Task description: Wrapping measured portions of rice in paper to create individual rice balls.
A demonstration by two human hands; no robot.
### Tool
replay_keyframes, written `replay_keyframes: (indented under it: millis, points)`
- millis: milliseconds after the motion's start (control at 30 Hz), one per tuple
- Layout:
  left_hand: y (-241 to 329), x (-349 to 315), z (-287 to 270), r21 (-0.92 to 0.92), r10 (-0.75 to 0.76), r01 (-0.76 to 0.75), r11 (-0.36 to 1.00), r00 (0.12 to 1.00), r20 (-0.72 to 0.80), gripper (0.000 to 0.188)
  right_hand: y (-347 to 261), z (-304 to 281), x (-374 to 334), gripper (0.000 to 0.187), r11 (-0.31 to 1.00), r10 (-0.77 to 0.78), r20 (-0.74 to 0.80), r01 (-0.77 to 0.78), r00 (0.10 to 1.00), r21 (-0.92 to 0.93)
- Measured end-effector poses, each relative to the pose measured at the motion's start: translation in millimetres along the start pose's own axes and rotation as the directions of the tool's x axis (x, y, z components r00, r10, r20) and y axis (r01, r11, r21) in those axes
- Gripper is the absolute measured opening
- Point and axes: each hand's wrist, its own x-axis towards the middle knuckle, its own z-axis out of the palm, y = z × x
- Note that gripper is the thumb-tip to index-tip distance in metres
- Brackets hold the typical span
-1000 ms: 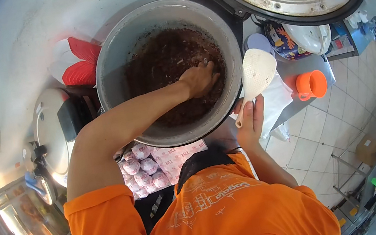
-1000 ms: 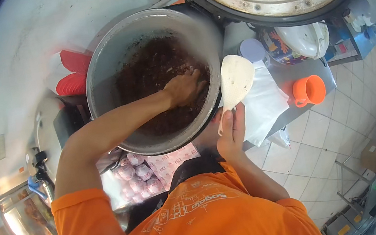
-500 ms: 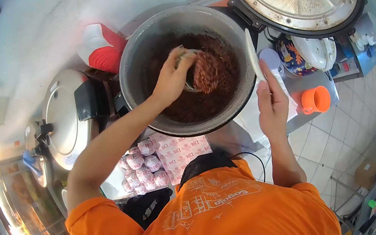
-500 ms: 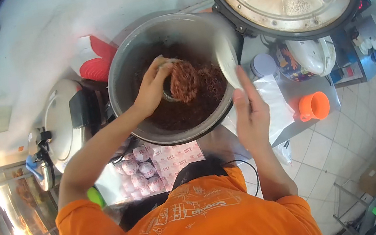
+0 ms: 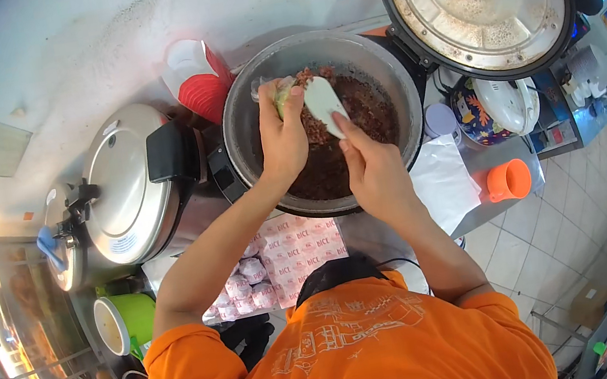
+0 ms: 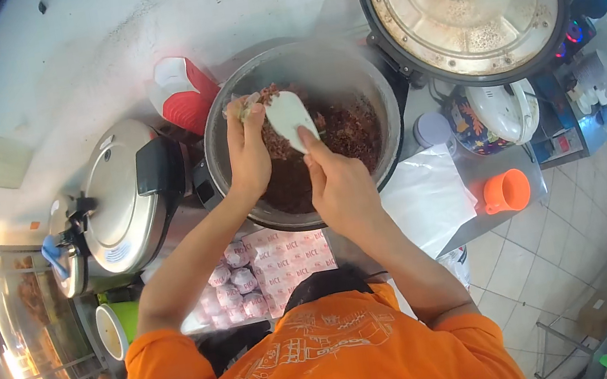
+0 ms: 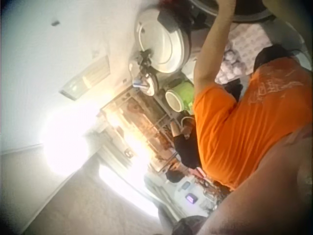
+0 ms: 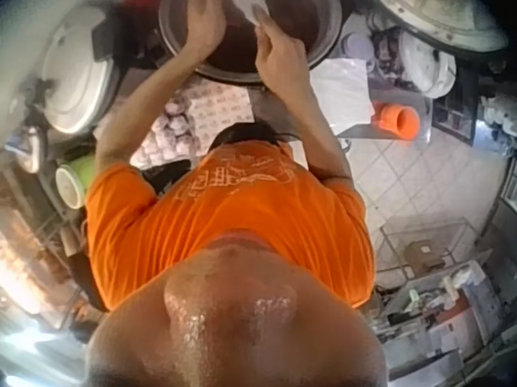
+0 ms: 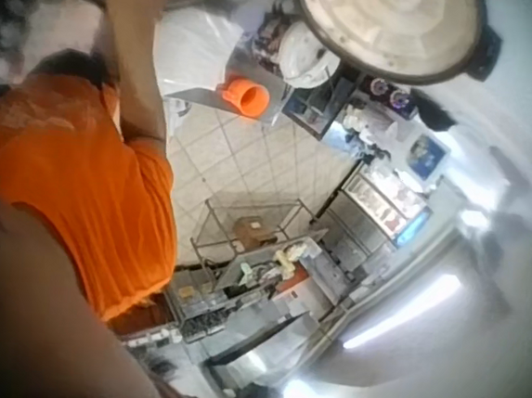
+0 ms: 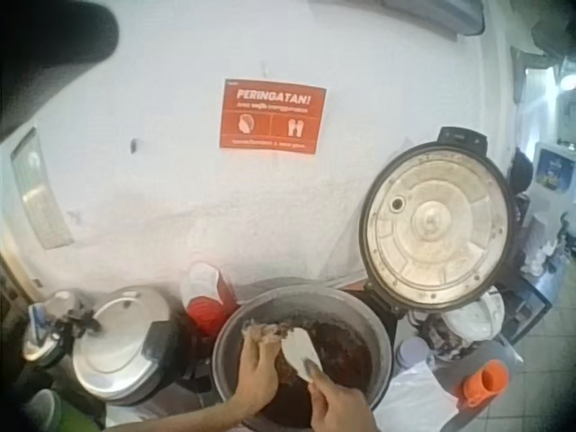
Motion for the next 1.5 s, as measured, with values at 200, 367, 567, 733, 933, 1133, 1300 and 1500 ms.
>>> replay_keyframes:
  millis: [200, 367, 567, 733, 933, 1133, 1300, 1500]
  points:
    - [16, 18, -4, 0.017, 0.025, -0.026, 1.000, 0.998, 0.060, 0.027, -10, -23, 12, 0.036, 0.983, 0.096, 0.238, -0.130, 0.966, 0.129]
    - [6, 18, -21, -0.282, -0.422, 0.495, 0.822, 0.861, 0.282, 0.029, 25, -60, 34, 0.035, 0.997, 0.051, 0.417, -0.024, 0.907, -0.071]
    - [3, 6, -21, -0.486, -0.597, 0.660, 0.573, 0.742, 0.304, 0.036, 16, -49, -5, 0.034, 0.991, 0.074, 0.196, -0.094, 0.978, 0.093]
    - [-7, -13, -7, -0.481, -0.448, 0.408, 0.776, 0.893, 0.035, 0.032, 3, 1, -14, 0.037, 0.994, 0.104, 0.173, -0.110, 0.979, 0.021]
    - [-2, -10, -14, -0.295, -0.318, 0.313, 0.903, 0.948, 0.034, 0.029, -3, -2, 17, 0.035, 0.992, 0.121, 0.305, -0.106, 0.945, -0.064]
    - [18, -11, -28, -0.502, -0.417, 0.430, 0.751, 0.897, 0.144, 0.029, 14, -51, 42, 0.031, 0.967, 0.217, 0.418, -0.252, 0.882, 0.030]
    - [17, -13, -34, -0.516, -0.578, 0.608, 0.603, 0.779, 0.242, 0.029, -1, -12, 8, 0.032, 1.000, 0.002, 0.298, 0.005, 0.954, -0.022]
    - [1, -25, -36, -0.471, -0.430, 0.434, 0.768, 0.894, 0.124, 0.036, 16, -22, 16, 0.031, 0.993, 0.114, 0.248, -0.118, 0.962, -0.001]
